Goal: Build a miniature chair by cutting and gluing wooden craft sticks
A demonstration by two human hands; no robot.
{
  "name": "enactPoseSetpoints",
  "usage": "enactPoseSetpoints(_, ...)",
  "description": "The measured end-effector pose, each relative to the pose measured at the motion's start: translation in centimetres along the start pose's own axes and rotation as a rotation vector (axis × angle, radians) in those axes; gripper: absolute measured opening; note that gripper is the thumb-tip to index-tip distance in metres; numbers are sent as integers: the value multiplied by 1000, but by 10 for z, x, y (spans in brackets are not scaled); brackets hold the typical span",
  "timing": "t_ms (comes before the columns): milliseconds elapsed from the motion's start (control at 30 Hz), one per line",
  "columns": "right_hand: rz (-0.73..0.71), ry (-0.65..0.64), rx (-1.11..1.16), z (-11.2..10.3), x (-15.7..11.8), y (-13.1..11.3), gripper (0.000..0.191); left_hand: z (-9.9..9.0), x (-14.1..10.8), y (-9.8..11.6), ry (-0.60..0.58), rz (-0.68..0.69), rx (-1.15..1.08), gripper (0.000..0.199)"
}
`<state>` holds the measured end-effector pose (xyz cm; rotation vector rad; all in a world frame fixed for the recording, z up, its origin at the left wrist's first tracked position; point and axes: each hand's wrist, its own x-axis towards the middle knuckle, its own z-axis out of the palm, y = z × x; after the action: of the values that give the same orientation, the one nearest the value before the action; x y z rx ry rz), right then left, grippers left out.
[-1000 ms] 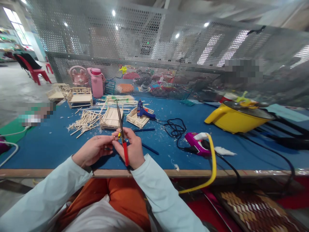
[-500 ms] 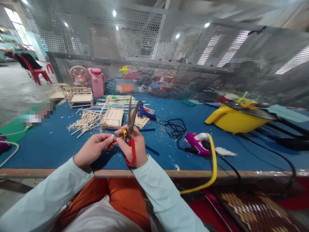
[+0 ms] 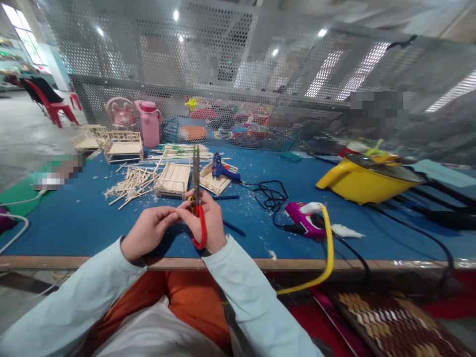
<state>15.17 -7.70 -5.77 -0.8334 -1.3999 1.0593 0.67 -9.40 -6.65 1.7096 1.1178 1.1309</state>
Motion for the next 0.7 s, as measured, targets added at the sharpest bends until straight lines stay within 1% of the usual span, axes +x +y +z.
enactPoseSetpoints(100,73,53,138,-2,4,3,39,-1,-1,0,-16,-2,-54,24)
enactPoseSetpoints(200,127,75,218,-4,7,9,43,-1,-1,0,41,-30,-90,20)
enactPoseSetpoints(300,151,59,237,-4,7,13,44,1,1,1,94,-58,-121,15)
enactPoseSetpoints(400,166,44,250,-3,7,13,44,2,2,2,113,-74,-152,13)
enactPoseSetpoints(567,163,29,254,0,6,9,43,3,1,4,108,-112,-206,12)
enactPoseSetpoints(700,140,46,244,0,6,9,44,2,1,7,77,-192,-309,13)
